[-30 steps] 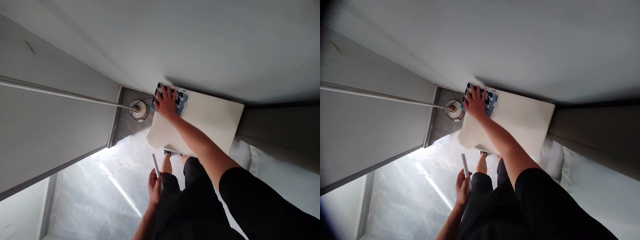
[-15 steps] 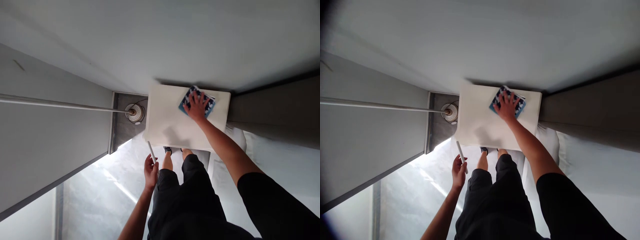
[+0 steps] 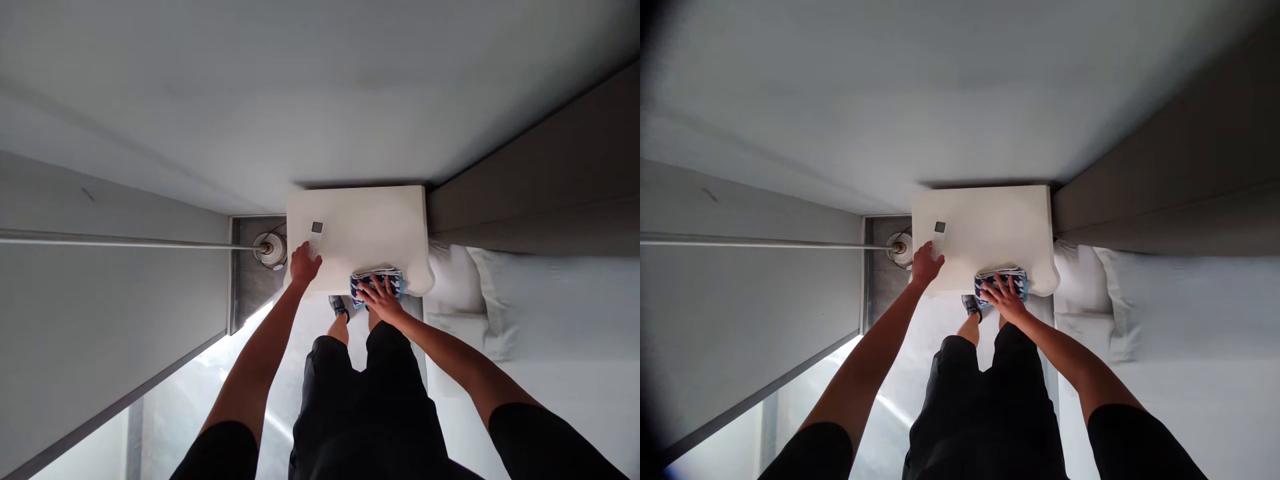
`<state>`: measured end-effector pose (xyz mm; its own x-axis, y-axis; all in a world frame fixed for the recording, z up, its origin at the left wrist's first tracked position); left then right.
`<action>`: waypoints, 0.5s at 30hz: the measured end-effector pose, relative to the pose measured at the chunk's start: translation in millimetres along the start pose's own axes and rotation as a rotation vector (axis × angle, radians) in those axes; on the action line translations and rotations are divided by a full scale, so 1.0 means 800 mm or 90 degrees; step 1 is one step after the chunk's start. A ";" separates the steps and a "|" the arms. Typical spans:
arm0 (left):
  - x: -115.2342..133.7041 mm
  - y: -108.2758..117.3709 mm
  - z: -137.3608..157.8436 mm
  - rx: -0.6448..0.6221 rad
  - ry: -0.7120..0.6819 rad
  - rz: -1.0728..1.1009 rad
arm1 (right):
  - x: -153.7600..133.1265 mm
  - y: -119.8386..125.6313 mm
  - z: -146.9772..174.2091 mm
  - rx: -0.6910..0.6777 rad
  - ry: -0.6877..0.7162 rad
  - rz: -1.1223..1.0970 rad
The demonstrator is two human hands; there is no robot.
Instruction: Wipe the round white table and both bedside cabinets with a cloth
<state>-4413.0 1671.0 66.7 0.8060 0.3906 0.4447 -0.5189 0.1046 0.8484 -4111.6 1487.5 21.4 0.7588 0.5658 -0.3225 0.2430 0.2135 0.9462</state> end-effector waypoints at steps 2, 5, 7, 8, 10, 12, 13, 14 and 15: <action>0.011 -0.005 -0.014 -0.017 -0.003 -0.066 | 0.006 -0.005 0.000 0.046 0.019 0.016; 0.026 -0.009 -0.028 -0.018 0.003 -0.105 | 0.002 -0.013 0.004 0.085 -0.001 0.040; 0.034 -0.010 -0.035 -0.009 0.005 -0.111 | -0.006 -0.017 0.010 0.111 -0.033 0.059; 0.038 -0.011 -0.038 -0.004 0.004 -0.112 | -0.010 -0.019 0.013 0.125 -0.051 0.070; 0.043 -0.013 -0.044 0.006 -0.003 -0.113 | -0.016 -0.022 0.017 0.148 -0.088 0.086; 0.044 -0.014 -0.047 0.010 -0.015 -0.117 | -0.019 -0.024 0.017 0.159 -0.130 0.089; 0.042 -0.014 -0.046 0.015 -0.024 -0.116 | -0.018 -0.024 0.015 0.160 -0.154 0.085; 0.040 -0.012 -0.043 0.023 -0.033 -0.109 | -0.017 -0.024 0.013 0.159 -0.178 0.077; 0.036 -0.009 -0.037 0.034 -0.040 -0.090 | -0.015 -0.023 0.010 0.156 -0.197 0.065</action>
<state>-4394.5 1708.4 64.5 0.8872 0.3166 0.3356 -0.3843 0.1048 0.9172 -4120.3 1470.0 8.0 0.9236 0.3001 -0.2387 0.2647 -0.0486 0.9631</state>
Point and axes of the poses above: each hand's wrist, its own z-axis away from the middle knuckle, its own y-axis out of the back of the hand, x = y × z, the point moved 7 cm from there along -z, towards the middle knuckle, and after that the axes turned 10 degrees about x, right-handed, at the moved point
